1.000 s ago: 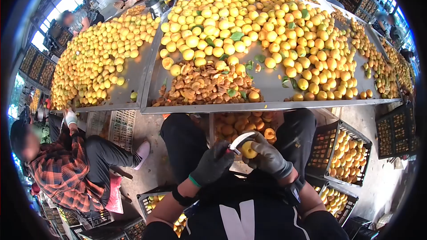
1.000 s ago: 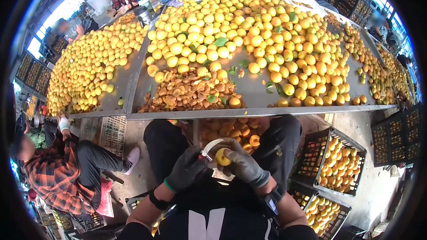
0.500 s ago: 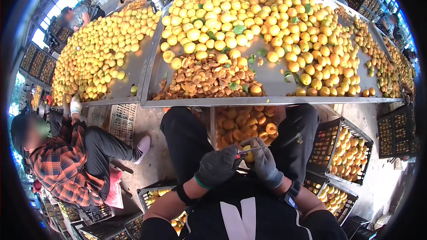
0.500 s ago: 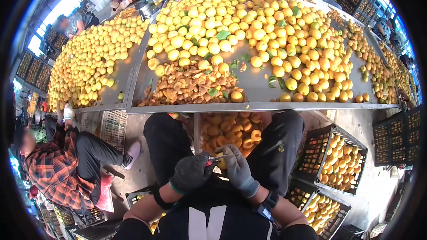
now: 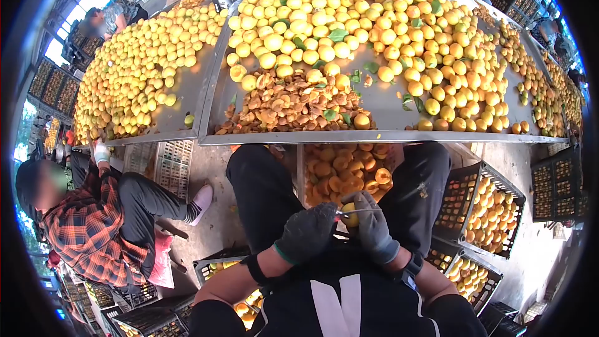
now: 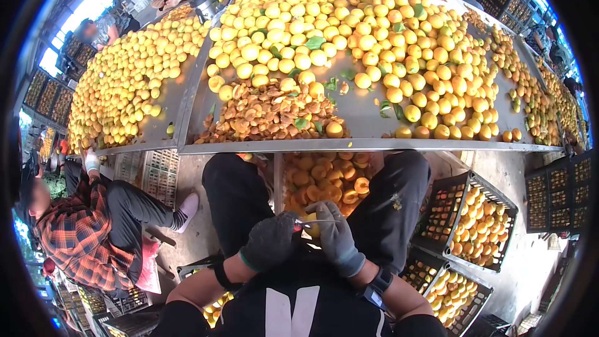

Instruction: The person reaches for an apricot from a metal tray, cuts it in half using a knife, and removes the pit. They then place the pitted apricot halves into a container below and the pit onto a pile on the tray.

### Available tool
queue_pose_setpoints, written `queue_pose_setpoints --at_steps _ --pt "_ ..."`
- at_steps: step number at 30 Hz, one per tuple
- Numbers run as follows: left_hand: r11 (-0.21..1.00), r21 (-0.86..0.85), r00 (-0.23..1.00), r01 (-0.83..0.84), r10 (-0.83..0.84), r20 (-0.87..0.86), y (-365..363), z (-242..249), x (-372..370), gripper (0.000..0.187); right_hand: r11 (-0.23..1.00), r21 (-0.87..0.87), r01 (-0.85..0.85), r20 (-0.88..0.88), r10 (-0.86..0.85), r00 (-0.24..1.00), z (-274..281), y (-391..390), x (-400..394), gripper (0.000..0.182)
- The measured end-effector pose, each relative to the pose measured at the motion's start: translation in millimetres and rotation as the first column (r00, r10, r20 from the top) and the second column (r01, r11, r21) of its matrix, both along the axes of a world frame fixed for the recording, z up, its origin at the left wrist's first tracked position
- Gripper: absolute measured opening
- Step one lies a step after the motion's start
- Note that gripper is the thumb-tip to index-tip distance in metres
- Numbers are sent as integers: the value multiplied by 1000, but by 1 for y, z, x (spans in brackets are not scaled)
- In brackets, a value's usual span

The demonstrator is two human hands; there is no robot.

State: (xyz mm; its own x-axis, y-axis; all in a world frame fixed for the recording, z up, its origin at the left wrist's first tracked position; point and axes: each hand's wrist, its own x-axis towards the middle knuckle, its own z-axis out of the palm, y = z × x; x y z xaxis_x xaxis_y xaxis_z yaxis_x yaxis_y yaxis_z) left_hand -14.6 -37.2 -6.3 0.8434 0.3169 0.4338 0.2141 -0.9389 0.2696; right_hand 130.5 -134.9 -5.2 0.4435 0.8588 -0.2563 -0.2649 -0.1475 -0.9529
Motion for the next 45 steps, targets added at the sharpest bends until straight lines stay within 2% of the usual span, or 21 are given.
queue_pose_setpoints --at_steps 4,8,9,10,11,14,15,16,17,18,19,20,22,23,25,26,28,33,35,37,45 --pt "1000 -2 999 -24 24 -42 5 -4 1 26 990 132 -45 313 1 950 -16 -5 -3 35" --pt "998 -62 999 26 -28 -43 8 -5 2 26 999 -37 -33 128 38 991 -17 -8 -3 31" --pt "998 -63 999 27 -30 -43 8 -4 2 26 993 77 -91 554 33 832 -26 -9 -3 31" --pt "997 -72 996 29 -34 -79 8 -3 3 28 970 151 -191 862 -34 506 -32 -11 -4 32" --pt "996 -83 992 31 -41 -116 8 -2 3 30 971 149 -187 862 -34 506 -36 -16 -6 32" --pt "994 -101 965 -27 0 -264 8 0 9 25 986 32 -161 762 80 643 -21 -21 -8 34" --pt "994 -102 965 -24 -4 -264 9 -1 10 25 983 -46 -180 436 181 881 -1 -19 -7 35" --pt "994 -100 978 -41 19 -207 10 -2 11 25 968 -107 -227 32 231 972 10 -15 -6 37" --pt "994 -98 988 -57 42 -150 11 -3 11 24 969 -106 -225 31 229 973 10 -12 -4 37" --pt "994 -98 988 -56 41 -151 12 -4 10 24 987 -2 -160 -414 144 899 10 -9 -2 37" --pt "993 -90 989 -77 64 -130 12 -4 9 29 997 61 -54 -777 81 624 9 -8 -1 37" --pt "992 -83 990 -97 87 -109 12 -4 8 34 997 61 -53 -777 81 624 9 -9 -1 37" --pt "990 -105 991 -99 89 -97 8 -2 9 31 984 -32 -174 -284 158 946 7 -13 -1 37" --pt "987 -124 992 -102 92 -84 6 0 8 28 984 -32 -175 -287 159 945 6 -12 -2 37" --pt "971 -213 990 -109 87 -112 4 6 6 34 980 165 -111 -147 135 980 3 -8 -4 38" --pt "947 -301 988 -114 75 -137 3 10 5 40 980 165 -111 -149 136 979 7 -9 -1 38" --pt "910 -395 981 -125 54 -185 3 22 7 46 992 97 -81 -552 121 825 21 -13 6 37" --pt "843 -536 991 -51 -21 -128 5 28 8 59 984 155 -88 -459 150 876 22 -14 5 34" --pt "863 -506 999 4 -29 -41 4 25 7 58 974 201 -107 -382 178 907 23 -14 4 35" --pt "887 -462 999 14 -36 -39 5 22 3 56 990 -10 -139 -411 123 903 28 -17 3 36" --pt "951 -306 990 48 -86 -114 -3 14 -2 43 994 -27 -103 -461 79 884 22 -20 -1 39"
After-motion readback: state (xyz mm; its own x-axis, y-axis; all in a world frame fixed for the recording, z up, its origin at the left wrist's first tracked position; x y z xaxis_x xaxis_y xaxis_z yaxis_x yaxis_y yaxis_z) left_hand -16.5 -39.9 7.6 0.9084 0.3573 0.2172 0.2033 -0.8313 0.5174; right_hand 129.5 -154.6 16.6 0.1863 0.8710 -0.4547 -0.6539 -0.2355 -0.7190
